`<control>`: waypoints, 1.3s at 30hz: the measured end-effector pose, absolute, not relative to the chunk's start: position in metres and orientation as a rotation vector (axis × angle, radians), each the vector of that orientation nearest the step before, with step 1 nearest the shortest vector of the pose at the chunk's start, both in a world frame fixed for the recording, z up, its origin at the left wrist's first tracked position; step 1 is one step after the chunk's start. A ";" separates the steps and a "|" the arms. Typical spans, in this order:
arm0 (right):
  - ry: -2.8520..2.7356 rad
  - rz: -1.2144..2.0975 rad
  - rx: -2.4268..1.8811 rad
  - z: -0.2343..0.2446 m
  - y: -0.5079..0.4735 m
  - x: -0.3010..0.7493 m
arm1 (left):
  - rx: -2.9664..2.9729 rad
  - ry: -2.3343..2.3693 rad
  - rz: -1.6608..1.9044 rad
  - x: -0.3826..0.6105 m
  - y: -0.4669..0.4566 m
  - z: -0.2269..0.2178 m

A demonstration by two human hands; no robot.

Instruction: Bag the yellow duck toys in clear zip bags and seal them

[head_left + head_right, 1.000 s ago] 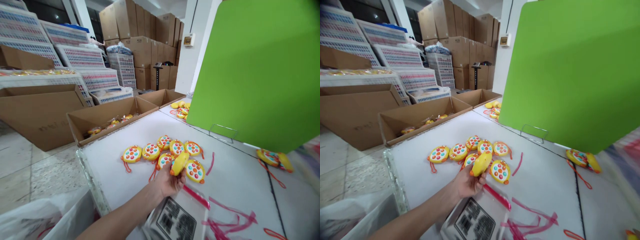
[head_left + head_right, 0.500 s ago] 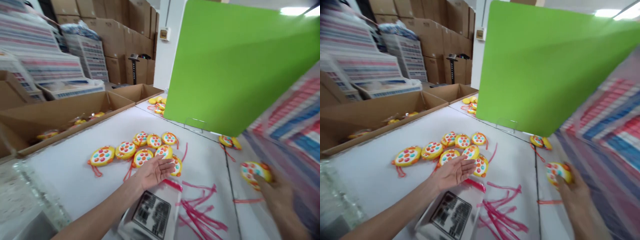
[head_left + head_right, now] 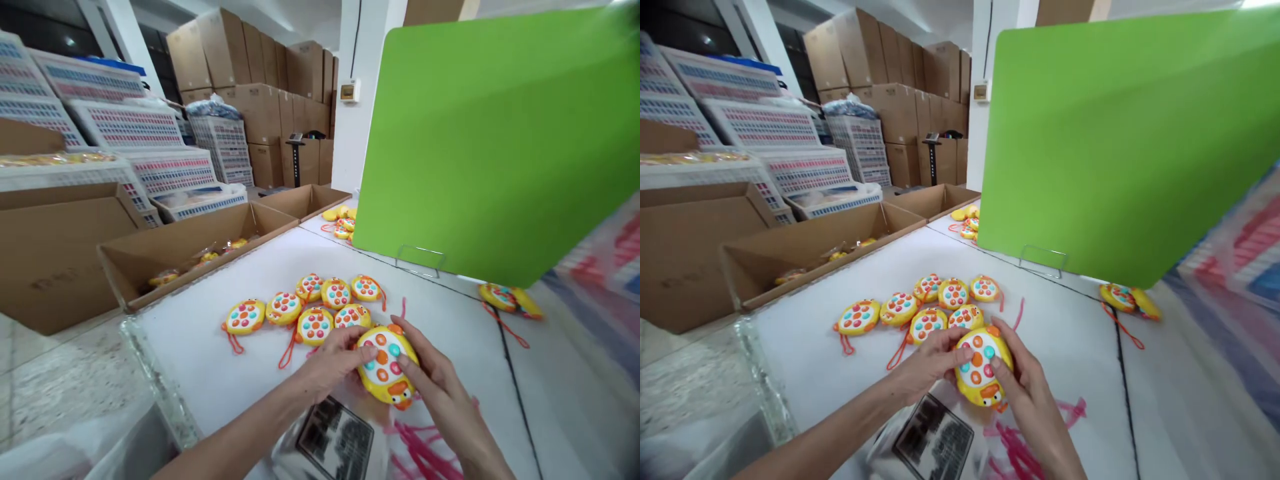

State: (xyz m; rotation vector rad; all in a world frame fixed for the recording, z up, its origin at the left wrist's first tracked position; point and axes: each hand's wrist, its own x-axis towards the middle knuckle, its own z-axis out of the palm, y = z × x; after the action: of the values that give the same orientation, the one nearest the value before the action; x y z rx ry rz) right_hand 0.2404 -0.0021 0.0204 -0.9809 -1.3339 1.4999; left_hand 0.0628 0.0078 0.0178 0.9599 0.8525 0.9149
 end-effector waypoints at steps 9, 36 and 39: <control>-1.290 1.392 -0.992 0.013 0.001 0.241 | 1.035 0.760 1.033 0.067 0.004 0.010; -1.492 1.178 -1.143 -0.010 0.009 0.229 | 0.069 0.820 1.051 0.080 0.012 0.001; -1.401 1.236 -1.102 -0.011 0.007 0.220 | 0.078 0.795 1.142 0.081 0.009 0.002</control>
State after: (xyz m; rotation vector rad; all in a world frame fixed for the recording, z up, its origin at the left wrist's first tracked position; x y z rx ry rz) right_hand 0.2201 0.0069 -0.0114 -1.1017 -1.4006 1.2356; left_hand 0.0813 0.0090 0.0018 0.0776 0.7949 1.1423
